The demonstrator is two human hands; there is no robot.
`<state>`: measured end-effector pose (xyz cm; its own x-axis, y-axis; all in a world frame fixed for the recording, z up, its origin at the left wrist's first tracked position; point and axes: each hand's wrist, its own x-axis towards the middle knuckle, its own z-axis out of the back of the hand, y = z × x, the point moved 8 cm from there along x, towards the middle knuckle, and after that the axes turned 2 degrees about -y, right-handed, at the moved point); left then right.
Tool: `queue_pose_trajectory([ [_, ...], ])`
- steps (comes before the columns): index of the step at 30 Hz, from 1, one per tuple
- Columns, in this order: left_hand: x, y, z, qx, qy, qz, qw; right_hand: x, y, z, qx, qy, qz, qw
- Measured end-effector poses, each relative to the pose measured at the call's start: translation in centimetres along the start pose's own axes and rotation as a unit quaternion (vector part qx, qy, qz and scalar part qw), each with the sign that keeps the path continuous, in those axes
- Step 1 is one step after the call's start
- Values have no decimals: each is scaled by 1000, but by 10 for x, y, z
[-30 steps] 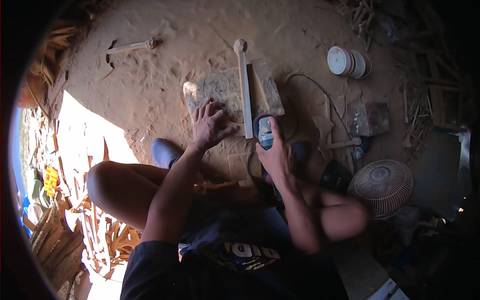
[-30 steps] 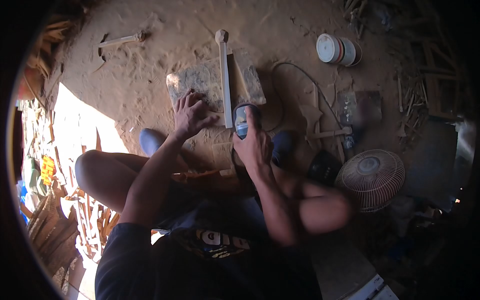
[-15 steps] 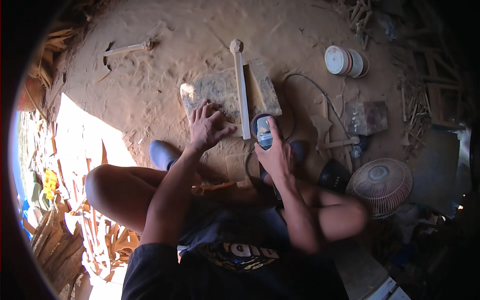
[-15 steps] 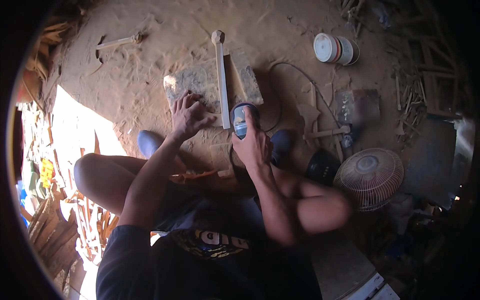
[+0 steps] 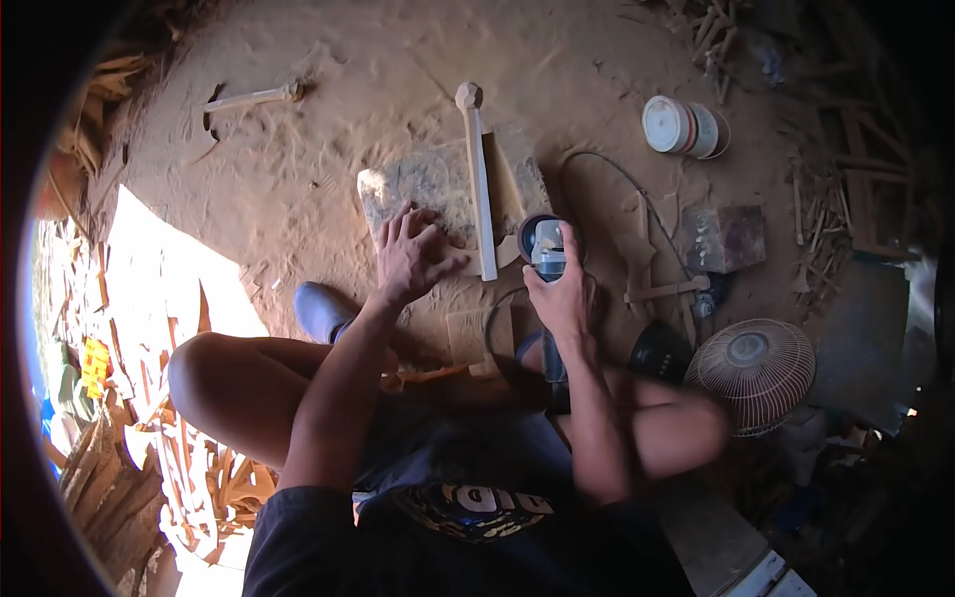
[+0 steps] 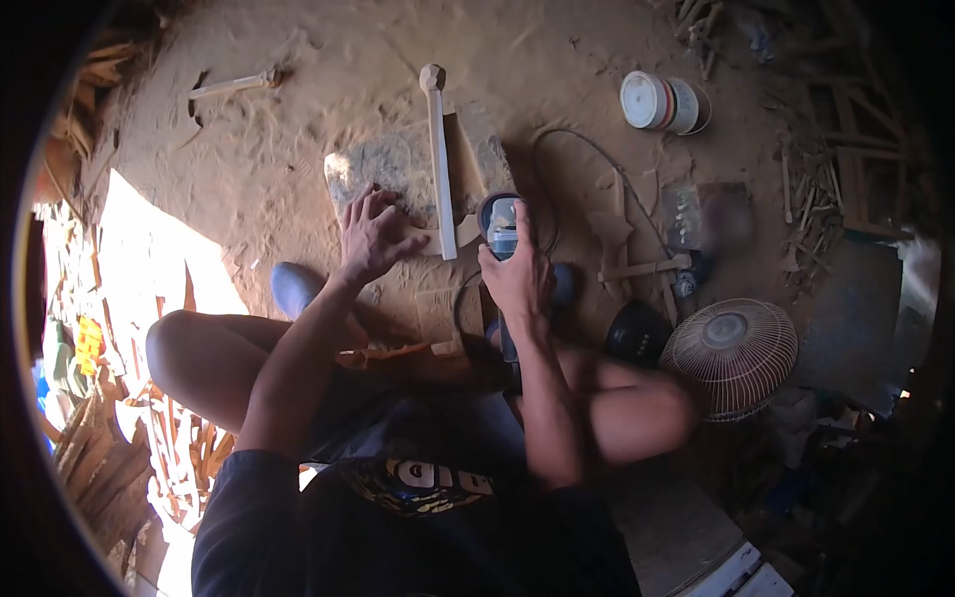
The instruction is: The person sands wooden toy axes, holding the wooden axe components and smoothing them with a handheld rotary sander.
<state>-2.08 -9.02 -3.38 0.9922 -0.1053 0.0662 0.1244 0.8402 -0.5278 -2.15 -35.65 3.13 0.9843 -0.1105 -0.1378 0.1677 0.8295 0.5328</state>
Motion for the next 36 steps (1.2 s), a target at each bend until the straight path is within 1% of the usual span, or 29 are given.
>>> queue_pose_trajectory([
  [2,0,-2,0,0,3,4,1000,1,-3,-5,14,17,18,1000],
  [4,0,0,-1,-4,-5,-1,1000,0,6,-7,-5,52,18,998],
  [7,0,0,-1,-3,-5,-1,1000,2,3,-7,-10,40,-19,999],
  [10,-1,-1,-1,4,-1,6,1000,6,-2,3,-43,5,-27,999],
  [13,1,-1,-1,6,-6,2,1000,8,-15,6,5,-4,-38,999],
  [17,1,-1,-1,5,-11,-3,1000,4,-12,-5,71,25,-13,997],
  [19,1,-1,-2,6,-14,-2,1000,2,-2,-4,77,43,-24,996],
  [22,1,0,-3,1,-12,-1,1000,2,2,-4,31,60,-66,996],
  [25,-1,1,-5,7,-13,-5,1000,9,-1,7,-29,13,-49,998],
  [29,1,2,-2,-4,-5,-6,1000,15,-17,22,21,-29,-37,999],
  [30,3,7,-8,10,40,-2,999,12,-13,29,42,-39,-40,998],
  [31,3,11,-4,9,14,31,999,10,-8,36,64,-48,-41,996],
  [32,1,13,-3,8,-14,62,998,8,-6,40,78,-32,-54,995],
  [34,-2,5,9,77,-55,154,984,4,0,49,91,-42,-39,994],
  [35,-1,7,10,72,-15,198,978,2,1,53,99,-48,-33,993],
  [36,0,13,9,68,23,238,969,4,-3,49,120,-58,-7,991],
])
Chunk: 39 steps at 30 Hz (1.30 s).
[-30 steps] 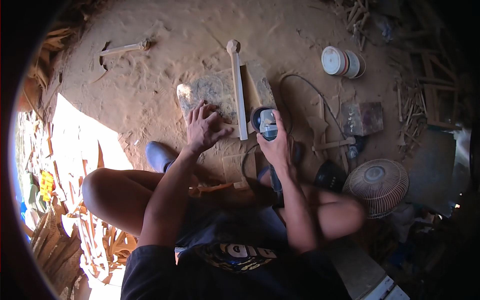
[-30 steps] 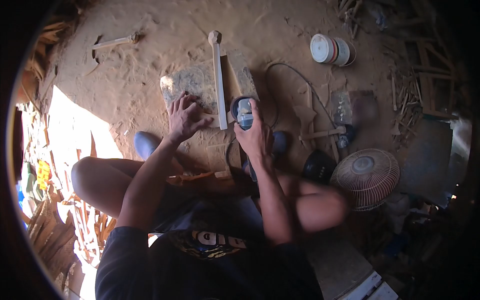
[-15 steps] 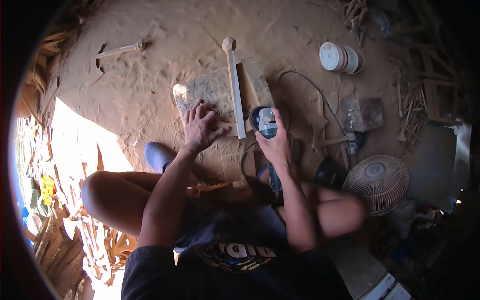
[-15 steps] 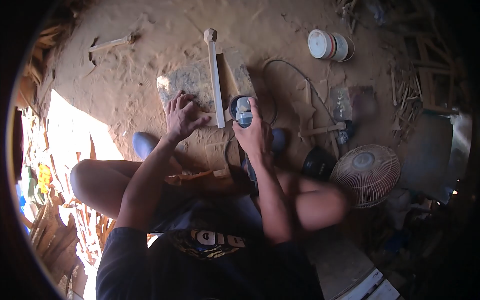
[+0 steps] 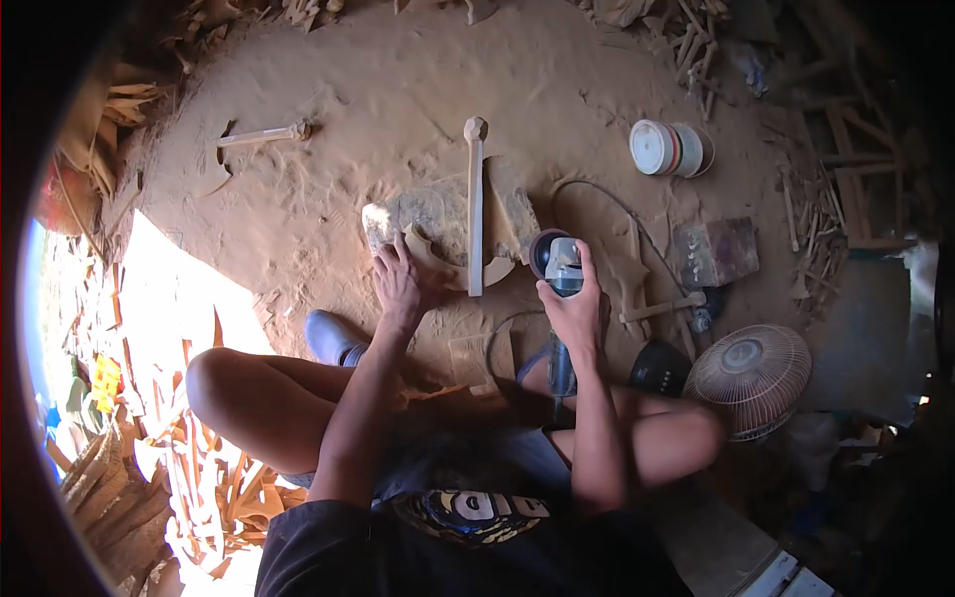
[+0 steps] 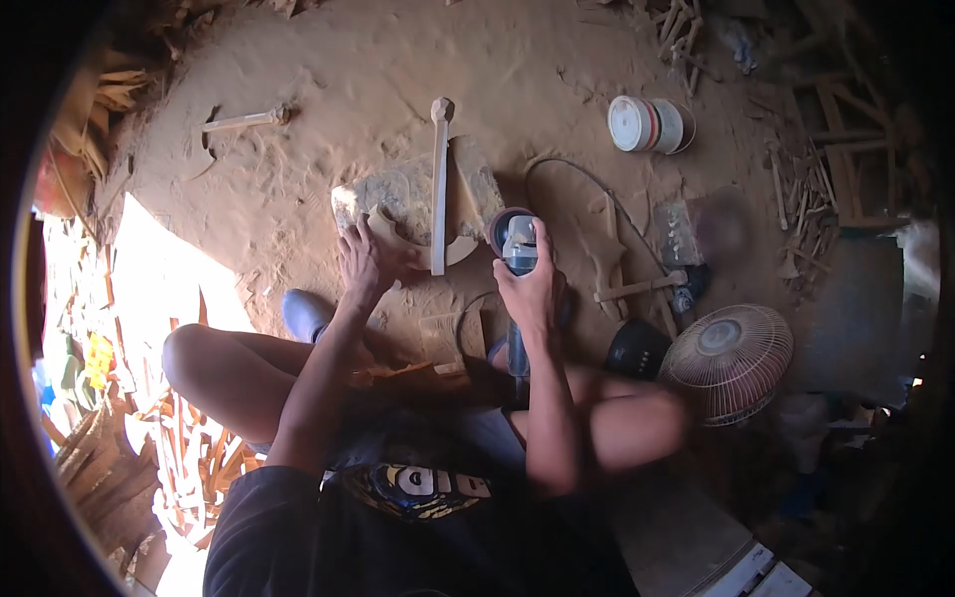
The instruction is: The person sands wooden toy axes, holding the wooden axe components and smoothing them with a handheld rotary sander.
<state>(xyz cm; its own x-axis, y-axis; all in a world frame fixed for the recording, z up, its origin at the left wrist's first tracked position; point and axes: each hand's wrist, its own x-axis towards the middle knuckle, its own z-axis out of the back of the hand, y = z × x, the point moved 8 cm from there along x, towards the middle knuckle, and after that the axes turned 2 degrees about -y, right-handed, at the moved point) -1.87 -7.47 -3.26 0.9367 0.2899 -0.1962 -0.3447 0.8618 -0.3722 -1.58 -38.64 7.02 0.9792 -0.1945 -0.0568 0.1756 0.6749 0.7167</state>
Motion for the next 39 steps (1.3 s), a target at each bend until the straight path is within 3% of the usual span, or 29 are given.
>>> queue_pose_trajectory([
  [1,4,5,-3,4,41,37,998,0,-3,-4,12,0,5,1000],
  [2,18,16,-16,18,5,33,999,0,-5,-7,23,0,10,1000],
  [5,50,56,-26,-18,34,40,998,-4,-1,-13,36,23,2,999],
  [8,52,49,-7,-334,106,-22,936,-12,12,-15,15,50,6,999],
  [11,42,33,27,-368,17,-89,925,-18,24,-19,-37,138,-64,988],
  [13,43,35,31,-324,23,-123,938,-17,3,-39,-24,57,70,996],
  [15,38,38,41,-342,-17,-165,925,-20,6,-43,-47,67,68,994],
  [17,36,45,53,-263,-78,-110,955,-19,-8,-59,-24,67,85,994],
  [21,27,43,82,-109,-149,-27,982,-26,24,-45,-72,118,48,989],
  [28,22,59,68,-89,-150,69,982,-36,37,-65,-81,201,27,976],
  [31,18,59,70,-146,-196,83,966,-38,41,-63,-78,207,9,975],
  [34,22,61,74,-107,-171,108,973,-37,42,-65,-82,190,29,978],
  [39,23,56,66,-76,-196,61,976,-36,48,-68,-80,205,28,975],
])
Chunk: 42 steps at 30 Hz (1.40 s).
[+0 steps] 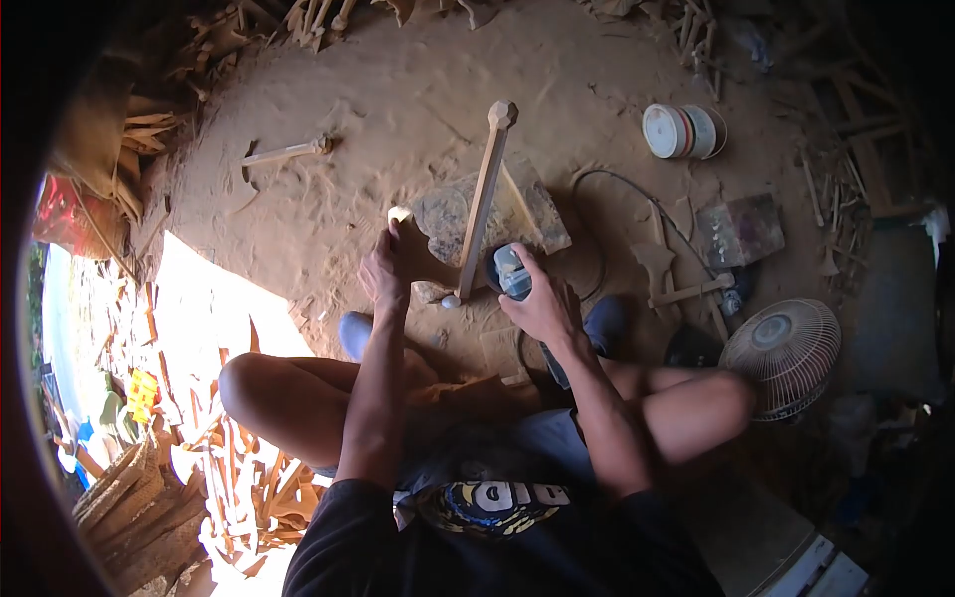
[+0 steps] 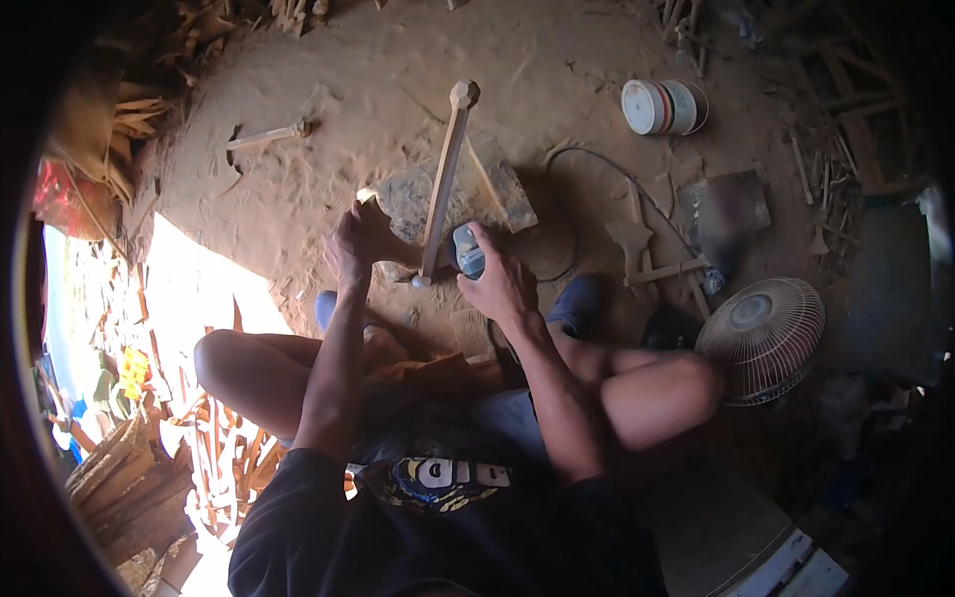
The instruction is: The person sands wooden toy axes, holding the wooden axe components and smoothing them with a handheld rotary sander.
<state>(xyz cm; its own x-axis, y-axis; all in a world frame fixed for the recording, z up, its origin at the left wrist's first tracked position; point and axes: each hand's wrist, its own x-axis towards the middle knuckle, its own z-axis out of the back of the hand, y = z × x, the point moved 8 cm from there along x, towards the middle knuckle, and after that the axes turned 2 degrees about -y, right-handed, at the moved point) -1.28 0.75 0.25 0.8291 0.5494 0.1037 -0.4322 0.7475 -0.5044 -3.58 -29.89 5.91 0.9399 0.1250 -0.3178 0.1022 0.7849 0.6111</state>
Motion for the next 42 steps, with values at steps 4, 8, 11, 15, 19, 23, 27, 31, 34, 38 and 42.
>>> queue_pose_trajectory([
  [4,-2,-2,1,-6,-11,2,1000,1,0,-6,2,4,5,1000],
  [8,-3,-3,2,-12,-15,-8,1000,1,0,-9,5,6,9,1000],
  [11,-4,-6,4,-14,-20,-16,1000,3,1,-10,7,14,4,1000],
  [15,-2,-4,0,-13,-21,-18,1000,3,2,-9,7,17,4,1000],
  [19,-2,-5,-3,-6,-20,-29,999,1,4,-8,-15,12,-6,1000],
  [23,-3,-5,-9,-7,-19,-41,999,2,6,-7,-45,2,-20,999],
  [27,-6,-3,-12,-6,-18,-35,999,11,3,-10,-73,-17,1,997],
  [31,-5,1,-17,-8,-8,-22,1000,14,6,-10,-114,-6,-9,993],
  [34,-6,5,-16,-15,-14,2,1000,16,4,-5,-125,-30,-7,992],
  [38,-4,21,-11,-48,-33,85,995,13,0,15,-47,-42,-35,997],
  [42,5,46,-33,1,76,102,992,11,-7,28,65,-112,7,992],
])
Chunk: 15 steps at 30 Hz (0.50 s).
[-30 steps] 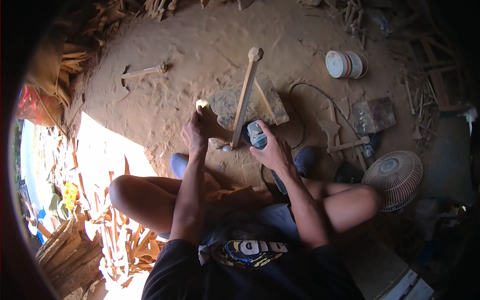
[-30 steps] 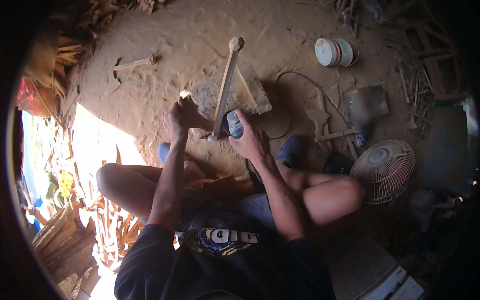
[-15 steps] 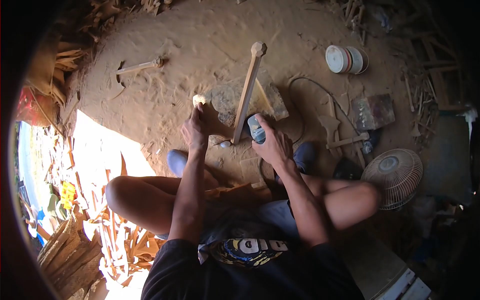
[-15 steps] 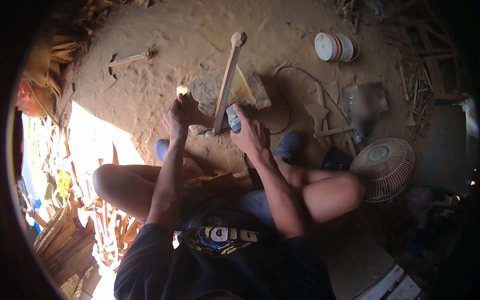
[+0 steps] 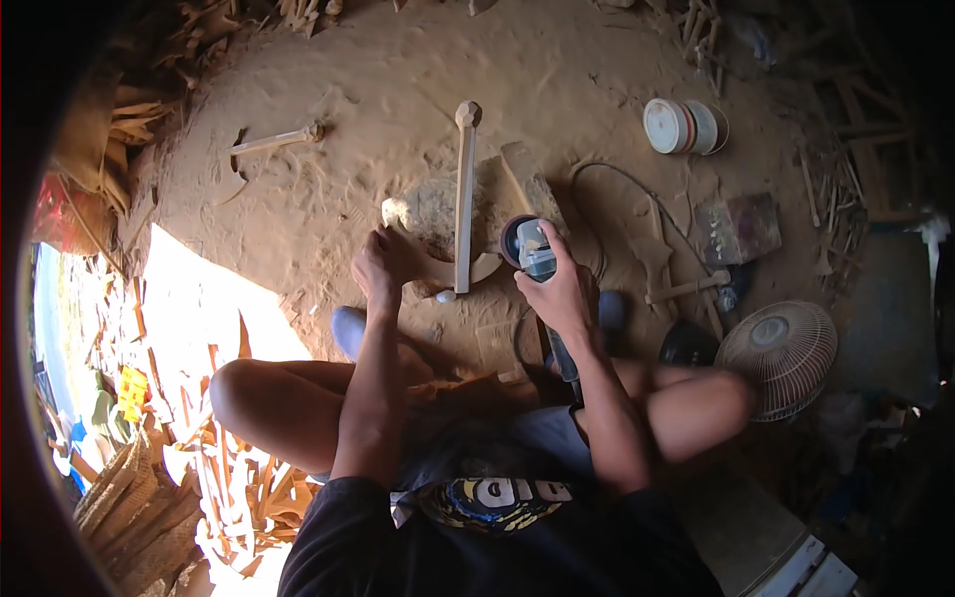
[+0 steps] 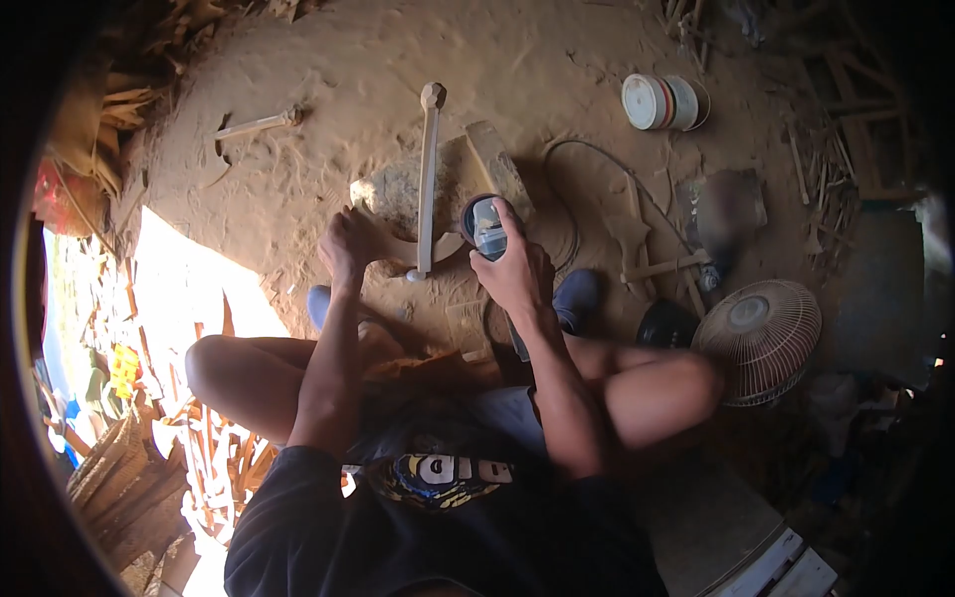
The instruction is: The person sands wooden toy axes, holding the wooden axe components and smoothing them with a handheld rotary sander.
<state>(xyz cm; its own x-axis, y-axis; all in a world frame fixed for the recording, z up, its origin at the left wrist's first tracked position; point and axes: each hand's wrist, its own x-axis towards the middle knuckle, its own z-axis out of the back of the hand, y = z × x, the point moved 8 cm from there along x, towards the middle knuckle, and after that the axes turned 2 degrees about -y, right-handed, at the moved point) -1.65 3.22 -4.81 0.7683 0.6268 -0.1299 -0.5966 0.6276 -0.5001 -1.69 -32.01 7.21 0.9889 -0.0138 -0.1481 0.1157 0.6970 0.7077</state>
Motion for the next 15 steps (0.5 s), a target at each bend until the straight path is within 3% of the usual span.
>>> queue_pose_trajectory([
  [3,-26,-26,5,125,-152,-194,961,1,-8,5,41,-28,4,999],
  [6,-45,-33,-36,-12,68,-266,962,1,2,19,24,-17,-41,999],
  [7,-62,-52,-35,64,151,-297,941,3,3,23,59,-46,-6,997],
  [9,-93,-76,-33,136,182,-362,904,4,2,36,31,-70,-4,997],
  [12,-104,-84,-54,102,57,-475,872,5,4,53,43,-87,-20,995],
  [15,-93,-94,-67,56,138,-435,888,4,0,74,75,-117,-24,990],
])
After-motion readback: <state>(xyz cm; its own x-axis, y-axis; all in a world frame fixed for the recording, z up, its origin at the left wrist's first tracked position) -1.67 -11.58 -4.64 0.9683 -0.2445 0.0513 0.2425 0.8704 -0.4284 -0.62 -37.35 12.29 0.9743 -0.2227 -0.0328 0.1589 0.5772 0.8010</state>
